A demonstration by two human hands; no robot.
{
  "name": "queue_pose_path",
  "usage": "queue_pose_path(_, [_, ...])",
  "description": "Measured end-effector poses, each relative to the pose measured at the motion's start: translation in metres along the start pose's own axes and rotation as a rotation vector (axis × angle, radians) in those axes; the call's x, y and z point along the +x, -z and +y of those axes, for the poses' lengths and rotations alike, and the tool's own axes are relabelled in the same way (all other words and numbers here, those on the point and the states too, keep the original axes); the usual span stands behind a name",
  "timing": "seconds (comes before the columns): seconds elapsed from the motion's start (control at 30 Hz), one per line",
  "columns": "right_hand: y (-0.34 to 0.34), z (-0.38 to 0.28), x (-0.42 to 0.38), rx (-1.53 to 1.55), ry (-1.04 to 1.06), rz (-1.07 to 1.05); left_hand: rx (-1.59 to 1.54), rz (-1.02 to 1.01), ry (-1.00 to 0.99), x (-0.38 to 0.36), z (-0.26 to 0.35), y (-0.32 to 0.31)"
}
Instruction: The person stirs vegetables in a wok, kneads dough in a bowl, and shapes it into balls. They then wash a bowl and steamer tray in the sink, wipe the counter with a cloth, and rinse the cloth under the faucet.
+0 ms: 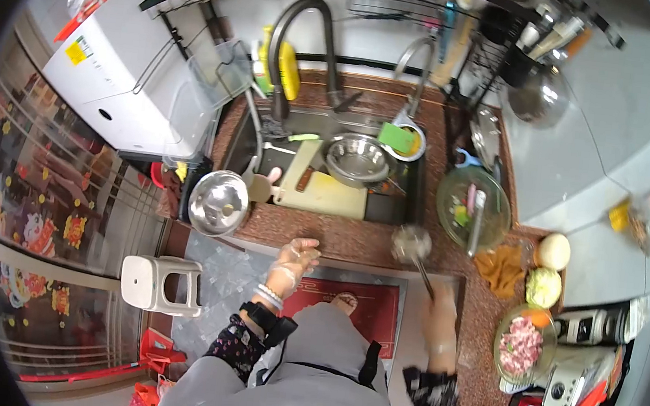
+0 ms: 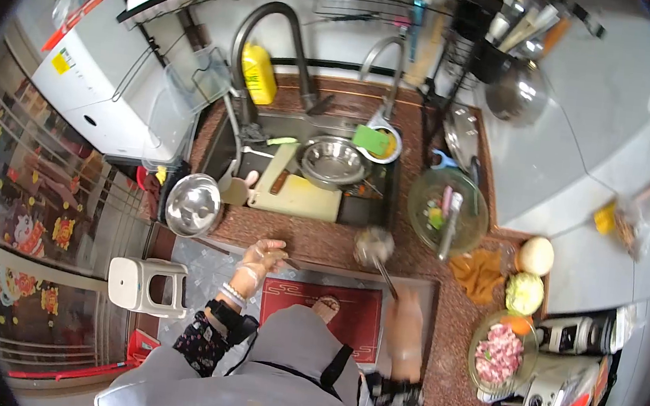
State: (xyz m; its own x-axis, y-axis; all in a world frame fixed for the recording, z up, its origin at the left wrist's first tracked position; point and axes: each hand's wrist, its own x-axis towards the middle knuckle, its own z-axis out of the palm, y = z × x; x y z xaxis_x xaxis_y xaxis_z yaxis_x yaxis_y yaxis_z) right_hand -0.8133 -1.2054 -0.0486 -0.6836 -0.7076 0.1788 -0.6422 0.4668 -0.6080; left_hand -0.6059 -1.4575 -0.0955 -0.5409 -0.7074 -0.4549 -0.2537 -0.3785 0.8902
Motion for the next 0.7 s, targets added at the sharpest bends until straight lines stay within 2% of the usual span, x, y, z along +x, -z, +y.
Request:
queue_pose_path(0.03, [-0.016,-0.024,0.041,0.118,-0.054,-0.143,-0.06,0.014,-0.009,-0.008,0.004,0.014])
queue_pose_path(0.1, [-0.056,-0.06,0.112,-0.064,-0.109,-0.242,-0.214,0.022,-0.041,-0.015,-0.011,0.047])
queue_pose_path(0.17, [-0.092,-0.083,0.164,-0.147,-0.112,-0.251,-0.503,0.088,0.048,-0.022,-0.013,0.074])
queue_pose_path(0.23, [-0.153,-0.053,0.203,-0.323,0.009,-0.24,-0.739,0.163,0.102,-0.021,-0.023,0.096])
queue_pose_path(0.3, [-0.195,-0.032,0.223,-0.492,0.142,-0.254,-0.782,0.317,0.027,-0.019,-0.032,0.119])
queue_pose_path(0.37, [-0.211,-0.023,0.234,-0.658,0.292,-0.299,-0.823,0.496,0.029,-0.01,-0.023,0.136])
queue_pose_path(0.47, [-0.19,-0.065,0.243,-0.73,0.166,-0.506,-0.914,0.425,-0.1,0.034,-0.069,0.177])
queue_pose_path(0.5, [-0.19,-0.069,0.25,-0.631,0.093,-0.552,-0.908,0.552,-0.101,0.048,-0.069,0.181])
queue_pose_path(0.6, [-0.209,-0.067,0.273,-0.522,0.338,-0.353,-0.787,0.595,-0.153,0.047,-0.036,0.17])
queue_pose_path(0.63, [-0.202,-0.08,0.282,-0.512,0.341,-0.362,-0.781,0.59,-0.164,0.048,-0.035,0.167])
queue_pose_path(0.7, [-0.189,-0.105,0.303,-0.483,0.359,-0.381,-0.5,0.573,-0.267,0.056,-0.067,0.166])
